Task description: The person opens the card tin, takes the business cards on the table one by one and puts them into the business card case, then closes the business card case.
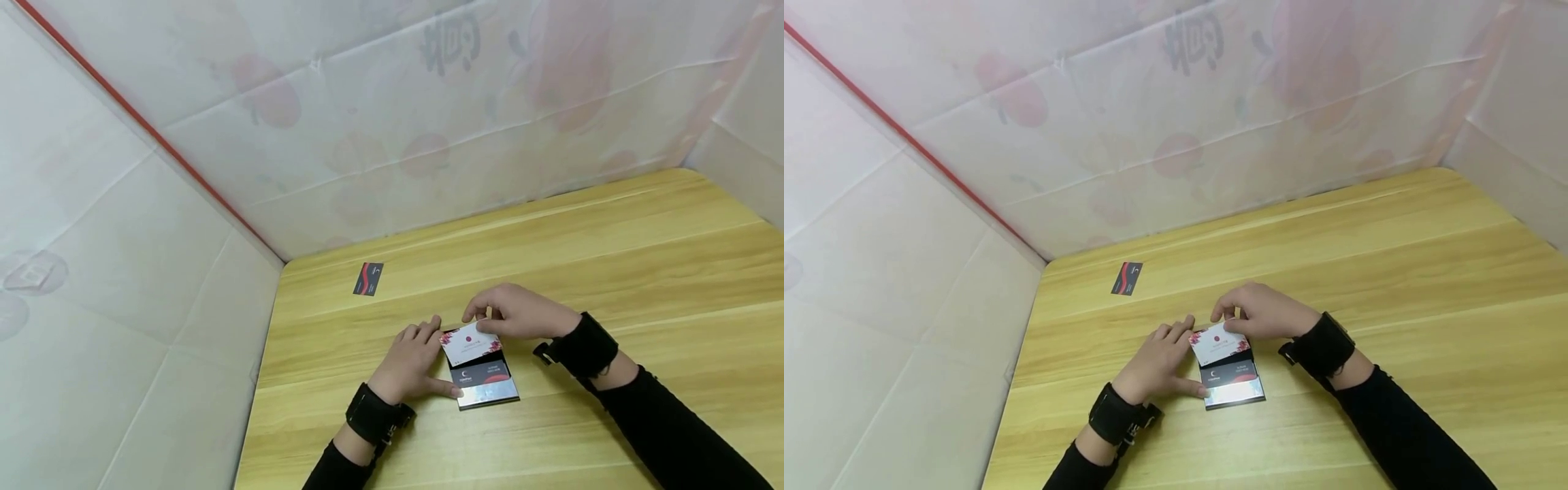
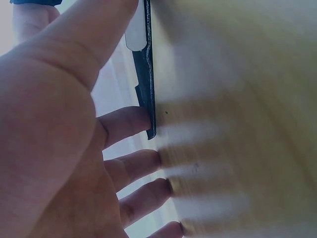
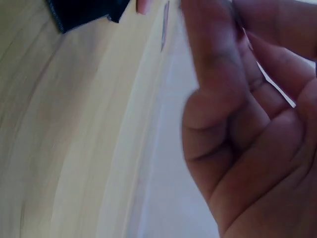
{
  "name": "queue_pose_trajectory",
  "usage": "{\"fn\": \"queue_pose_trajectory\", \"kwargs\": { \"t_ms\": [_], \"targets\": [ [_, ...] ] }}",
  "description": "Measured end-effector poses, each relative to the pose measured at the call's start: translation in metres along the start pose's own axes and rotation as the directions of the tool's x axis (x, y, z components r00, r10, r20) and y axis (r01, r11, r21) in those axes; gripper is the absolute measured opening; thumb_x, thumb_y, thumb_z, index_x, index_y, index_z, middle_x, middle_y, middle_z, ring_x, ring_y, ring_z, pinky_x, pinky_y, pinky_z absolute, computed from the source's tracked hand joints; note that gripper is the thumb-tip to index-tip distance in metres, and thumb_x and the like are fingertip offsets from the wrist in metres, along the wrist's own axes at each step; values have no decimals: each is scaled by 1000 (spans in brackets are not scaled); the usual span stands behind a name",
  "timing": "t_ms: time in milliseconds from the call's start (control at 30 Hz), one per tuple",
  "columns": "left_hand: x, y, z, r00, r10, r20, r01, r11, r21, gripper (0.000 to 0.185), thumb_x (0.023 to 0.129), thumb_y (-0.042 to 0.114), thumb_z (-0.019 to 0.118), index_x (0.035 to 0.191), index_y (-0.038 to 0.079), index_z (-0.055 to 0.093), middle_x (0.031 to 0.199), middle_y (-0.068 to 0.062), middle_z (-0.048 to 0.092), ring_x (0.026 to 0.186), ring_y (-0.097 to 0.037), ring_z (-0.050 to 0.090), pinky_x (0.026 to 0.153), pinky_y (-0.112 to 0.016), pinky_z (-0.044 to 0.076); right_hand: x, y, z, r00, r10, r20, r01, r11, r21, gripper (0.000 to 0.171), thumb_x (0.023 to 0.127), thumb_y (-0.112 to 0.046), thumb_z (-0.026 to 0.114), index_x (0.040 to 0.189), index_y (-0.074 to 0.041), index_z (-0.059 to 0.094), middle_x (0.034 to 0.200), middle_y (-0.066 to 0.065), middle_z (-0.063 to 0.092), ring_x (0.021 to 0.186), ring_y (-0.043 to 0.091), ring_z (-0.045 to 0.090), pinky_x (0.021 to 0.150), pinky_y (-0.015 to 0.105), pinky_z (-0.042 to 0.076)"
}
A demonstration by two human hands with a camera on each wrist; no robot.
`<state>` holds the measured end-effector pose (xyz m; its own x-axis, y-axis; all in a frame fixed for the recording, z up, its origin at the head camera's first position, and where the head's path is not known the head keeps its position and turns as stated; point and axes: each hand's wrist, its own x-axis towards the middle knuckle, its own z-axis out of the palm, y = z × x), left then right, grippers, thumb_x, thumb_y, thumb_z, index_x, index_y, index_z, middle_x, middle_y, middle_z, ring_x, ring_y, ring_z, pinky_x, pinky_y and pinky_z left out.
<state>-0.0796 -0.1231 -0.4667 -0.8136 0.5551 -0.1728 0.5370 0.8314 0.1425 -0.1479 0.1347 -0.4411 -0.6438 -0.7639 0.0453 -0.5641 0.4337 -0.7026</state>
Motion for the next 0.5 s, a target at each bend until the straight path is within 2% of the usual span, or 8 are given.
{"fn": "queue_pose_trajectory", "kwargs": {
  "t_ms": [167, 367, 500],
  "targets": [
    [0, 0, -1, 1000, -2, 0, 2, 1000, 11, 113, 69, 83, 63, 152, 11, 38, 164, -9, 23, 143, -30, 35, 116, -49, 32, 1, 4, 5, 998, 16, 61, -13, 999, -38, 14, 93, -13, 66, 99, -25, 72, 75, -14, 61, 60, 3, 52, 58, 24, 48],
    [2, 2, 0, 1000, 8, 2, -8, 1000, 22, 102, 70, 84, 62, 143, 15, 45, 164, -10, 24, 143, -30, 35, 115, -50, 33, -2, 7, 13, 994, 19, 111, -11, 997, -70, 15, 89, -10, 67, 94, -24, 69, 69, -15, 57, 59, 1, 49, 57, 22, 45],
    [2, 4, -1, 1000, 11, 4, -11, 1000, 11, 100, 70, 82, 63, 145, 19, 44, 164, -10, 23, 143, -30, 34, 115, -50, 33, -2, 6, 16, 989, 13, 146, -4, 998, -64, 15, 88, -8, 67, 90, -22, 68, 64, -15, 53, 56, -1, 46, 55, 20, 42]
  ]
}}
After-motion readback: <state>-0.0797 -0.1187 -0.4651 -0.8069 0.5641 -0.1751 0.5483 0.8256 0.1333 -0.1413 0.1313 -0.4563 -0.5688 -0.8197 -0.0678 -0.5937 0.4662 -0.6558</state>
